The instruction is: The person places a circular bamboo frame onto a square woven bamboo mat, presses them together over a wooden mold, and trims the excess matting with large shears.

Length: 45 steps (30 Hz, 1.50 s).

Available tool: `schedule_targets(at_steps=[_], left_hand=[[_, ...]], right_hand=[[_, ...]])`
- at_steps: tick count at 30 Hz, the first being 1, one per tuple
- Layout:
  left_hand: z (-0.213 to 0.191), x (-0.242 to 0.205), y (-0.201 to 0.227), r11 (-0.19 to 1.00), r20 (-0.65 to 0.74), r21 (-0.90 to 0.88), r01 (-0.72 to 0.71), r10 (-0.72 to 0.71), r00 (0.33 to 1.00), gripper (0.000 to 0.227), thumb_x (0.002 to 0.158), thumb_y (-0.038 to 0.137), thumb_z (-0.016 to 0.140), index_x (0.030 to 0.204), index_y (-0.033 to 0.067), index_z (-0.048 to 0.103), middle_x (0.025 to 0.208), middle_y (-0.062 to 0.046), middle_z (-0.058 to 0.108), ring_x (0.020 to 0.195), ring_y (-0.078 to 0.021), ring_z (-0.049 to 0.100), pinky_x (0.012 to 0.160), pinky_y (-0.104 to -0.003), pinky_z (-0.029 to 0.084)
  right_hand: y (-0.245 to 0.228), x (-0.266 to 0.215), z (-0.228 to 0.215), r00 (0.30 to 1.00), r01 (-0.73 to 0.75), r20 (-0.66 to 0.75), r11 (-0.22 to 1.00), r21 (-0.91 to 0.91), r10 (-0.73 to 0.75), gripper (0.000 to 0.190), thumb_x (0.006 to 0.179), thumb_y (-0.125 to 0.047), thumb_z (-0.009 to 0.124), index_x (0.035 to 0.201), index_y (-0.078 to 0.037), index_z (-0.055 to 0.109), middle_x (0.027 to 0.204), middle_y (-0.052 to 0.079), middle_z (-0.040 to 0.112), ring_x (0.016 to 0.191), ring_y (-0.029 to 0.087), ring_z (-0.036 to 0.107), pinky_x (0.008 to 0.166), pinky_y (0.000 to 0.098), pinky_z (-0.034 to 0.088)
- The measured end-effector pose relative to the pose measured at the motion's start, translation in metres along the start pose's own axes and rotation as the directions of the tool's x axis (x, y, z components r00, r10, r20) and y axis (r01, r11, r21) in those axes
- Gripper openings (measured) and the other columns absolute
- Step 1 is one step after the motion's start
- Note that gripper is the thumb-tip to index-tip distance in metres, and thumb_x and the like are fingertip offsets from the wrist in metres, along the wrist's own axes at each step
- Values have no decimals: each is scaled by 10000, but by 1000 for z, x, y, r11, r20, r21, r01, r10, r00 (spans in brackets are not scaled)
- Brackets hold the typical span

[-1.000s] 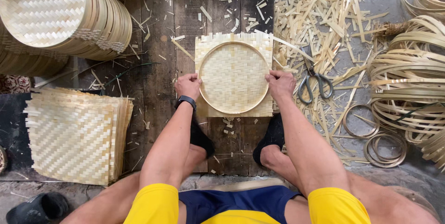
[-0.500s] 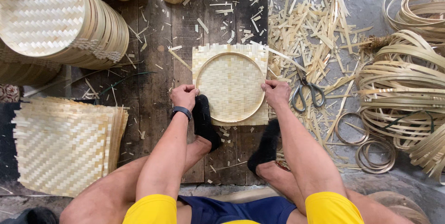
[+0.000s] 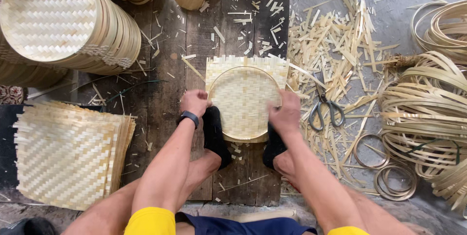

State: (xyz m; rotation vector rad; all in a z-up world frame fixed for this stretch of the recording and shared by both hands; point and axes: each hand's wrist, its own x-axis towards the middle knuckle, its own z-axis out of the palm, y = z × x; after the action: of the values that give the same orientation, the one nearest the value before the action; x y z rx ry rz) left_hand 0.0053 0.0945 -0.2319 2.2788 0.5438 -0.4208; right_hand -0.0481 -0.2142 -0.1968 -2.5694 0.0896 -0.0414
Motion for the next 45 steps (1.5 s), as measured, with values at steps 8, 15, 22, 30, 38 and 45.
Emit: schedule_targets(at_steps=[8,15,22,30,38,45], left_hand=[[52,50,91,579,32,217,-786,800,599,373,1003,418,593,1249,179,738,1441,-110,599,1316,-378,495,1096,-483,394],[58,50,104,784,-15,44,-619,620,785,319,966,537,570,1075,314,771,1193,72,738,1072,-197,683,826,-336,569],[52,44,109,829,83,29,-559,555,827,373,981,549,519,1088,273,747,1110,49,750,999,-228,698,784,-374,562],[56,59,108,748,79,97,-656,652,754,323,969,497,582,1092,250,751,1060,27,729,1052,-244,653,813,-408,564],[59,66,106,707,147,146,-692,677,722,315,1018,445,551,1097,195,726,1066,-40,706,983,-292,669,755,-428,553],[51,71,123,926,353,158,-343,272,895,355,979,548,533,1121,307,750,914,-73,765,880,-316,709,753,-463,534]], right_hand=[[-73,-52,53,768,623,410,722,-301,-491,931,792,-560,711,1506,-48,404,1539,270,353,1463,462,244,1155,696,158],[-61,-54,67,779,624,315,715,-314,-542,898,776,-557,726,1511,-115,457,1538,219,391,1456,418,306,1182,656,193],[-44,-45,47,729,677,300,712,-188,-615,872,824,-586,717,1520,-122,473,1541,183,424,1461,356,331,1182,563,240],[-47,-34,39,731,674,251,728,-124,-634,791,833,-615,684,1450,-140,550,1489,153,502,1411,328,423,1152,529,276],[-18,106,28,860,453,-166,872,-186,-482,301,935,-223,671,1199,-86,714,1263,124,716,1219,325,648,998,463,529],[-10,125,34,989,2,142,945,328,-52,199,988,-226,669,1123,-111,760,889,169,742,759,300,745,671,384,579]])
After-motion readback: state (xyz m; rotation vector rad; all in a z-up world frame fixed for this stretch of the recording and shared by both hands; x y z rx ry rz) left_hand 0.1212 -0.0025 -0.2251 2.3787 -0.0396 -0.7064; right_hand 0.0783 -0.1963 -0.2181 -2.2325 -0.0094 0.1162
